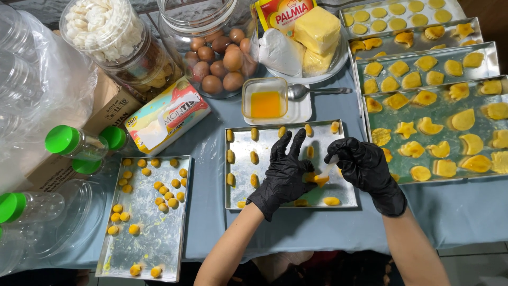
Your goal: Applying egg wash to small cookies on a baking tray using a small brush to prepare them for baking.
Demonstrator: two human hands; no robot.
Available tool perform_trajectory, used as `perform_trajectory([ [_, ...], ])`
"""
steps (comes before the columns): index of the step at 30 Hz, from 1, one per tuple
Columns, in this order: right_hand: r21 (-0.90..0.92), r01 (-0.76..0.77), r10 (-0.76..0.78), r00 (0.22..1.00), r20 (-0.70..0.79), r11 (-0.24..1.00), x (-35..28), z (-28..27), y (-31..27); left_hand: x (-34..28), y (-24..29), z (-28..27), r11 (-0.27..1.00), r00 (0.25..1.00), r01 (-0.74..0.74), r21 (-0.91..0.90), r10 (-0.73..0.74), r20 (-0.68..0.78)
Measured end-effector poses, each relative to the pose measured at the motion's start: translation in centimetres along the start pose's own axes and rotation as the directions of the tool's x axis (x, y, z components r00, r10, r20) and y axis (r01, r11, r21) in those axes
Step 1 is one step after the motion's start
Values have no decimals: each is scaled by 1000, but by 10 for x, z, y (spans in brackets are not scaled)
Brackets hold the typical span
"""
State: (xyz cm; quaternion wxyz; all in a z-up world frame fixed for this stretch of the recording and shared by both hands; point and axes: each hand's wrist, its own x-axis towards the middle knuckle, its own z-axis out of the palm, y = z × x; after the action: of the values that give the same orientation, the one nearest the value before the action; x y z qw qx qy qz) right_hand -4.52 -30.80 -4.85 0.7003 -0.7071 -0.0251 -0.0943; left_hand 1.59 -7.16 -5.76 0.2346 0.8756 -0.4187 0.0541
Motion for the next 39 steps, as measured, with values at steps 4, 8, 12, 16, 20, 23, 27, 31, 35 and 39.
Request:
perform_trajectory([
  [4, -29, 86, -87, 996, -23, 996, -3, -2, 16, -2, 0, -1, 1000, 1000, 3, -2, -3, 6],
  [8, -140, 280, -281, 960, 11, 950, 1, 2, 14, -1, 0, 0, 1000, 1000, 4, -2, -4, 11],
  [12, -118, 202, -209, 977, -47, 972, 3, 12, -5, -1, 0, -1, 1000, 1000, 6, -3, -6, 15],
  [16, -175, 233, -244, 969, -42, 957, 8, 1, 8, 0, 1, -2, 1000, 1000, 7, -4, -7, 18],
  [20, -283, 232, -251, 967, -33, 931, 9, 15, -14, -1, 1, -3, 1000, 1000, 10, -3, -10, 19],
  [23, -273, 337, -341, 939, 31, 901, 11, 11, -8, 0, 1, -3, 1000, 1000, 13, -4, -13, 22],
  [27, -261, 379, -381, 923, 45, 888, 12, 8, 1, 1, 1, -1, 1000, 999, 19, -7, -19, 30],
  [31, -286, 363, -353, 932, 87, 887, 15, 12, -11, -1, 0, -2, 1000, 999, 24, -8, -24, 39],
  [35, -256, 433, -430, 900, 70, 865, 13, 9, -4, 1, 1, -1, 1000, 999, 25, -10, -24, 43],
  [39, -305, 336, -386, 915, -118, 891, 10, 16, -31, -1, 1, -2, 1000, 999, 24, -11, -24, 48],
])
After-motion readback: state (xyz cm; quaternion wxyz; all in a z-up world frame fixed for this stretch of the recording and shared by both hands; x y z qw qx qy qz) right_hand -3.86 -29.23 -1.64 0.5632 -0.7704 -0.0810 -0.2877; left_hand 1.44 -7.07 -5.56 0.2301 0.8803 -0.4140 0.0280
